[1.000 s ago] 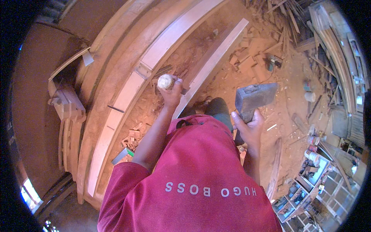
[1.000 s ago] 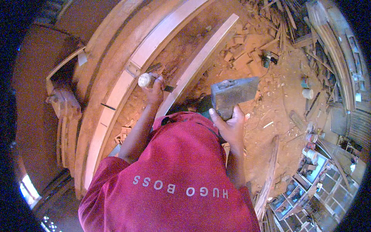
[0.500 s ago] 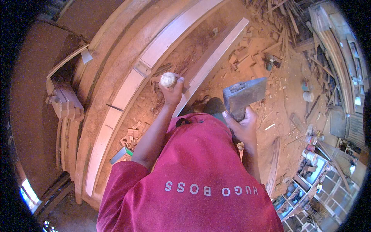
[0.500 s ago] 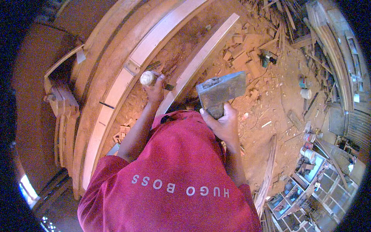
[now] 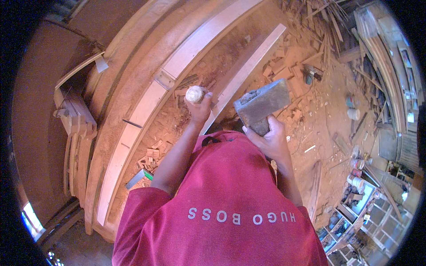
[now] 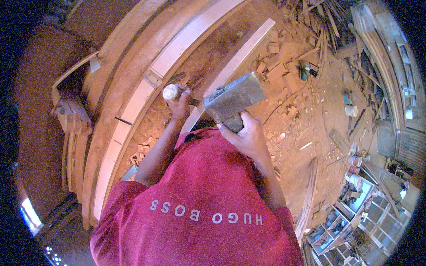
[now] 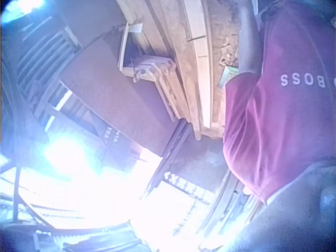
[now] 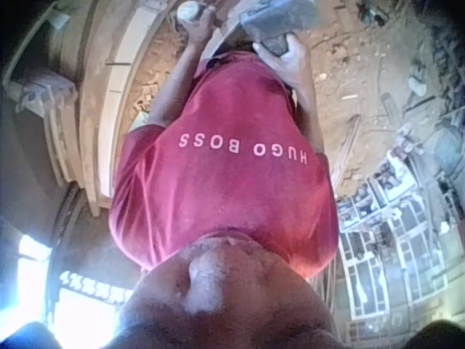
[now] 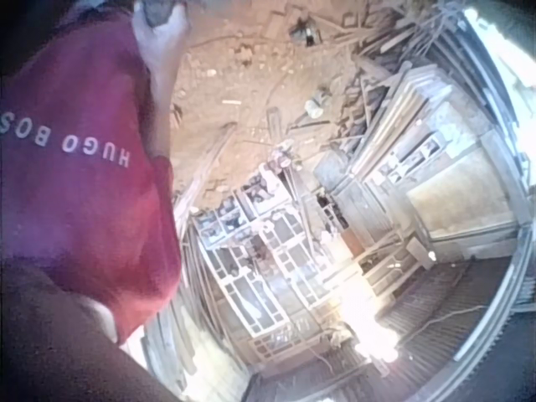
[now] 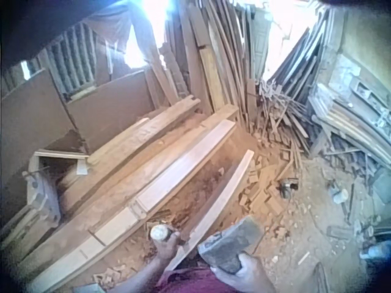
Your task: The person uses a chisel and mallet to carve a notch into a wooden plank, then measures and marks another plank with a try square and pencil. The person continues to chisel the marked plank.
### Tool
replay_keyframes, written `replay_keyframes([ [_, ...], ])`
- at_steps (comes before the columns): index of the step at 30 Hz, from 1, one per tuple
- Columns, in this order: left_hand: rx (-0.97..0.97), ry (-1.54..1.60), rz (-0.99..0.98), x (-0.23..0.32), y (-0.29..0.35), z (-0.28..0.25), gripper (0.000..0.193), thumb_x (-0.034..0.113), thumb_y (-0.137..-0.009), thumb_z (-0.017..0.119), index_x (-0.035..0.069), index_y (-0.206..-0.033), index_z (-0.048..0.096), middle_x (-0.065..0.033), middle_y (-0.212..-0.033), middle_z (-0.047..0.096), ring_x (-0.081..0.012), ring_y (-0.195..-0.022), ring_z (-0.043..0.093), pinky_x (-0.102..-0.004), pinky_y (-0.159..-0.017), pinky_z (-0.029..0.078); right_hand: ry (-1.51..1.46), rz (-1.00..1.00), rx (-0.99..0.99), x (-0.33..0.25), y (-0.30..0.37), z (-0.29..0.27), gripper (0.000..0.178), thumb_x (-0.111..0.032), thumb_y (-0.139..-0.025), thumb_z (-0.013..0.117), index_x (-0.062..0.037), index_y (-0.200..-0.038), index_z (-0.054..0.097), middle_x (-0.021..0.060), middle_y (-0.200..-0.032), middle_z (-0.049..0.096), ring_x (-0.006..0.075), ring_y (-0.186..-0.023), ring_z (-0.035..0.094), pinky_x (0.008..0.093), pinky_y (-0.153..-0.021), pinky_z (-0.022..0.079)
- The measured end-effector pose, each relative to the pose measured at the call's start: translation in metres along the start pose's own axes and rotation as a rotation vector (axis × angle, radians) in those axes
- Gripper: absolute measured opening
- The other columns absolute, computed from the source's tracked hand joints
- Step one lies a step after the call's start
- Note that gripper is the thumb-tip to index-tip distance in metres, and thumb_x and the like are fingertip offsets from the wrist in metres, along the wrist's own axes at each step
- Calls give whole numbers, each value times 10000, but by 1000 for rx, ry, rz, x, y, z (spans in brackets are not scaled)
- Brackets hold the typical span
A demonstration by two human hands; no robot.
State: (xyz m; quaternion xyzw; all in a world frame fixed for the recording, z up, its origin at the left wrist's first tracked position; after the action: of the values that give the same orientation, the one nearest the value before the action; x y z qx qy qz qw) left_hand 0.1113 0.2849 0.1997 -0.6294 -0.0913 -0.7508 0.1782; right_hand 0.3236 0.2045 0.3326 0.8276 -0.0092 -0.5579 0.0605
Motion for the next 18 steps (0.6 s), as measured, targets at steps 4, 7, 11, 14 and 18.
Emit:
replay_keyframes([
  [4, 42, 51, -66, -6, -3, 0, 143, 27, -827, 704, 38, -934, 610, -33, -840, 650, -131, -749, 632, -295, -670, 523, -1, -42, -7, -4, -5, 4, 355, -74, -811, 802, 45, -1104, 641, 80, -927, 731, 109, -832, 661, 295, -760, 541],
  [7, 11, 56, -136, -19, 1, -11, 253, 23, -813, 715, 44, -1035, 596, -29, -914, 642, -148, -843, 635, -314, -734, 525, -44, -45, -11, -2, -7, 5, 349, -89, -808, 810, 45, -1084, 644, 90, -931, 734, 107, -846, 667, 300, -746, 540],
  [11, -61, 36, -123, -20, 3, -14, 218, 18, -824, 716, 44, -1014, 613, -31, -909, 656, -147, -845, 637, -314, -756, 527, 77, -92, -13, -5, -11, 5, 338, -123, -804, 815, 44, -1034, 632, 112, -862, 715, 125, -779, 663, 310, -691, 531],
  [14, -68, 23, -35, -15, 6, -1, 181, 20, -830, 714, 31, -974, 604, -33, -859, 656, -142, -783, 640, -310, -708, 538, 133, -191, -30, -26, -22, 1, 332, -175, -814, 802, 29, -1001, 618, 147, -818, 692, 213, -748, 674, 356, -667, 533],
  [18, -31, 23, 153, -20, 5, 2, 311, 30, -832, 730, 13, -1080, 543, -75, -931, 657, -154, -815, 648, -328, -750, 553, 140, -310, -32, -76, -41, -7, 372, -275, -835, 786, 9, -978, 594, 206, -795, 668, 388, -764, 696, 448, -667, 542],
])
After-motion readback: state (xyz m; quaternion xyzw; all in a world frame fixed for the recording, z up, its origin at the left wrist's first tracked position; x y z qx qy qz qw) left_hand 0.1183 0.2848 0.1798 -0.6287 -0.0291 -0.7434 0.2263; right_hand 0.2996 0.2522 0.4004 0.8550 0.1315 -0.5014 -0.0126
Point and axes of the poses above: each hand's wrist, its own y-axis away from the middle knuckle, its own z-axis out of the palm, x = y × z, the point moved 3 cm from there along -y, towards the middle knuckle
